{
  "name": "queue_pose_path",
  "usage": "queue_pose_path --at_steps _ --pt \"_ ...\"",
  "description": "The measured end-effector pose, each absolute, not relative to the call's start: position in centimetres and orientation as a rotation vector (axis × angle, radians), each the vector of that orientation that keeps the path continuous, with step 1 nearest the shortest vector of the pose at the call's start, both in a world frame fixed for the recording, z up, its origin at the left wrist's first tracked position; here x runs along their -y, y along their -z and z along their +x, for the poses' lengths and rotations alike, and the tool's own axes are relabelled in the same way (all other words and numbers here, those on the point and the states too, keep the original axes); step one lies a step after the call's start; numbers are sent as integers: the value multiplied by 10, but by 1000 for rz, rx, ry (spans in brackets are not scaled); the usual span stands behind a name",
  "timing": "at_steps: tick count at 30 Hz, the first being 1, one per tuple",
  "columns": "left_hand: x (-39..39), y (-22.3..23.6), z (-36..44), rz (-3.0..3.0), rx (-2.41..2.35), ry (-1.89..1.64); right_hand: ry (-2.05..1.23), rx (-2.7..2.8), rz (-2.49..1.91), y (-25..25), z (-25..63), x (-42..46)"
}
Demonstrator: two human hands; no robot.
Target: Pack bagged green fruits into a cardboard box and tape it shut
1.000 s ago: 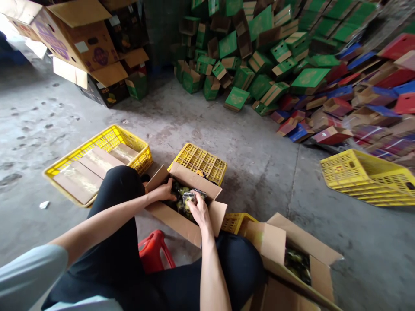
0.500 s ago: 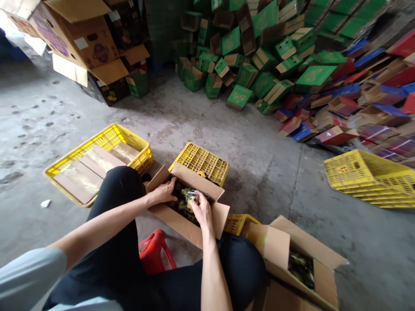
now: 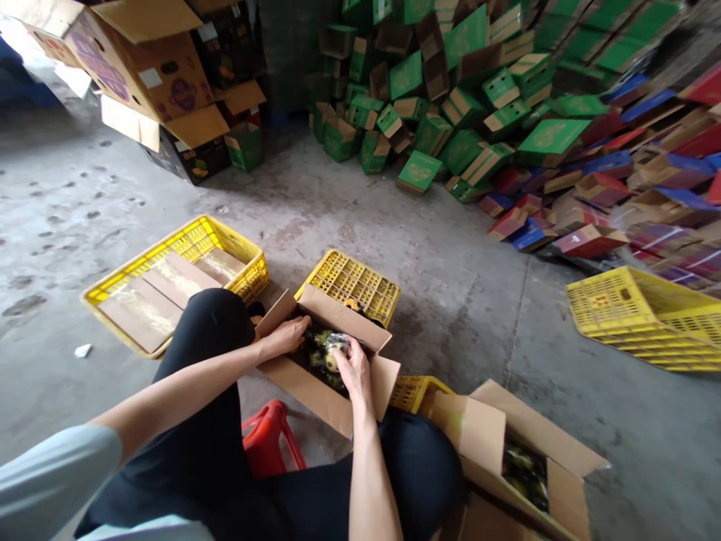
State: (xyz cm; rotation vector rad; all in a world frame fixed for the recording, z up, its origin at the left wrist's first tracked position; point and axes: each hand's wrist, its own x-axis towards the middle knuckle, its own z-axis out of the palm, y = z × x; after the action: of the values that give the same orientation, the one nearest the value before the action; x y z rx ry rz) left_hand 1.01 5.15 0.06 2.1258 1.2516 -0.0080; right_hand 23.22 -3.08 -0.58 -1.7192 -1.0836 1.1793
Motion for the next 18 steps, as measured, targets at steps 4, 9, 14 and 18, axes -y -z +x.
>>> queue_pose_path --at_steps 4,9,14,18 --pt "-56 -11 9 2176 -1310 23 -1184 1082 -1712 3 233 31" --pt "-67 -32 0 2221 -1445 -43 -1184 1117 -1737 -1 233 33" --pt "-69 -40 0 2271 -1517 7 -1124 1146 -1767 2 234 31" --pt "-60 -31 3 2311 -1369 139 -1114 1137 -1785 5 235 30"
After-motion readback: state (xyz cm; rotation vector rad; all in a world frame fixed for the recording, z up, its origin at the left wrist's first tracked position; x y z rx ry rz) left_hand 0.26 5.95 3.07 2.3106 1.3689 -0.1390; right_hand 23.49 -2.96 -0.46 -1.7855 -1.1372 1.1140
